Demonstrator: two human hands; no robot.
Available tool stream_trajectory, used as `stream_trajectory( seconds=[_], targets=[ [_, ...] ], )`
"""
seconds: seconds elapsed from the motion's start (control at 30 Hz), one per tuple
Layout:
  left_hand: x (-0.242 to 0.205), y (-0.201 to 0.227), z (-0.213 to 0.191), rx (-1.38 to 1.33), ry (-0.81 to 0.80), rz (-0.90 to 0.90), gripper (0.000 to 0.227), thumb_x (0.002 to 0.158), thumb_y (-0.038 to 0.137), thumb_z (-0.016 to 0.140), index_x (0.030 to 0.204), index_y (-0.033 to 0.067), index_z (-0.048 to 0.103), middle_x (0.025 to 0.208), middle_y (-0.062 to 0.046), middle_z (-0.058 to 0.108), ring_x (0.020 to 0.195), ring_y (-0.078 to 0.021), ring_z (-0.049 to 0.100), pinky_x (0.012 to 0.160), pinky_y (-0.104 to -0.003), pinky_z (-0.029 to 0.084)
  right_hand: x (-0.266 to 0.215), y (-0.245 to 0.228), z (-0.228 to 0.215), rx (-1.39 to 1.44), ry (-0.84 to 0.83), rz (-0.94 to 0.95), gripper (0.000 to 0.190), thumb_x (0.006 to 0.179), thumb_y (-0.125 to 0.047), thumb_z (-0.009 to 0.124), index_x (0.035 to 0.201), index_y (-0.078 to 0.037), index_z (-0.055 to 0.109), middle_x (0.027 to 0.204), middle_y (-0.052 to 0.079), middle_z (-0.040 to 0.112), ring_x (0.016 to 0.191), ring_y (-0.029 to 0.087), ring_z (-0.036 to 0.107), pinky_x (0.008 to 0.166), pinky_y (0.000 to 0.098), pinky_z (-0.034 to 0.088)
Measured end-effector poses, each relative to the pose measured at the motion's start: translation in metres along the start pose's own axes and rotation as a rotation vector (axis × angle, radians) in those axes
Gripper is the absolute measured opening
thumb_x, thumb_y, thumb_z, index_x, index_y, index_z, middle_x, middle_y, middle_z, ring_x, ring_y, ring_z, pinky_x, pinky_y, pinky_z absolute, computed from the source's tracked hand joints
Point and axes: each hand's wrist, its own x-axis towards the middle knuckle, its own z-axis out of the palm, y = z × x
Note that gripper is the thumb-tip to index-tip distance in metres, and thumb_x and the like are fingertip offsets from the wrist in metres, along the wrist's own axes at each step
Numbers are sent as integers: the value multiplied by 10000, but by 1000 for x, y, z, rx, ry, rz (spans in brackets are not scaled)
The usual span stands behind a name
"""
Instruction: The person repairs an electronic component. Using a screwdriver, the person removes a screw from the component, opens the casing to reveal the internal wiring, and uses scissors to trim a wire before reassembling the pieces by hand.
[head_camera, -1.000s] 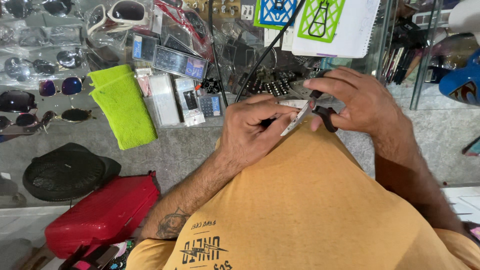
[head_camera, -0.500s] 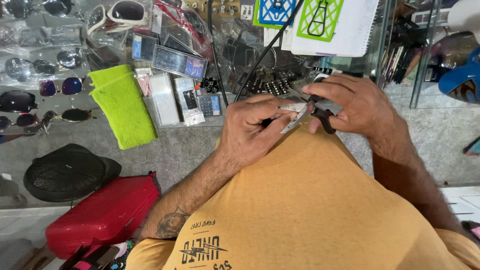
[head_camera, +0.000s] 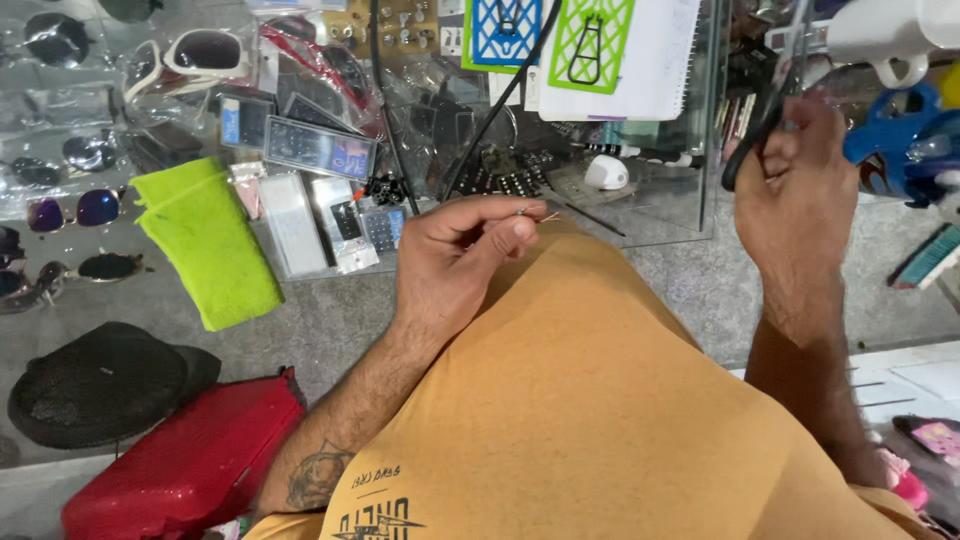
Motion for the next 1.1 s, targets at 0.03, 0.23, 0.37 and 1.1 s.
stream_trajectory(
  seconds=[0.03,0.23,0.37,1.1],
  targets=[
    [0,-3,0,-69,11,-30,212,1038,229,788,1170,76,855,981,-54,856,851,-73,747,767,-220,654,-4,9,0,-153,-15,65,314,1193,-11,782,1439,59,600,993,110,826,816,365,783,687,500,570],
    [0,-16,-10,-160,-43,-79,261,1048,131,784,1297,58,817,1077,-77,831,898,-103,719,840,-228,629,-36,46,17,-286,9,158,434,1062,-198,841,1456,-25,793,1022,61,867,930,267,826,874,448,605],
    [-8,-15,-26,-237,-177,-66,410,1052,9,757,1460,41,726,1087,-43,755,1068,-114,690,1025,-258,587,-44,18,12,-157,-6,180,453,1064,-66,789,1484,24,647,1135,152,853,881,305,799,795,464,595],
    [-27,-39,-31,251,-104,269,175,1041,251,807,1209,207,835,1106,46,841,1033,-144,750,971,-303,579,94,-8,31,-178,-167,-488,84,1176,266,824,1238,322,834,1031,435,815,747,399,826,457,316,619]
  ],
)
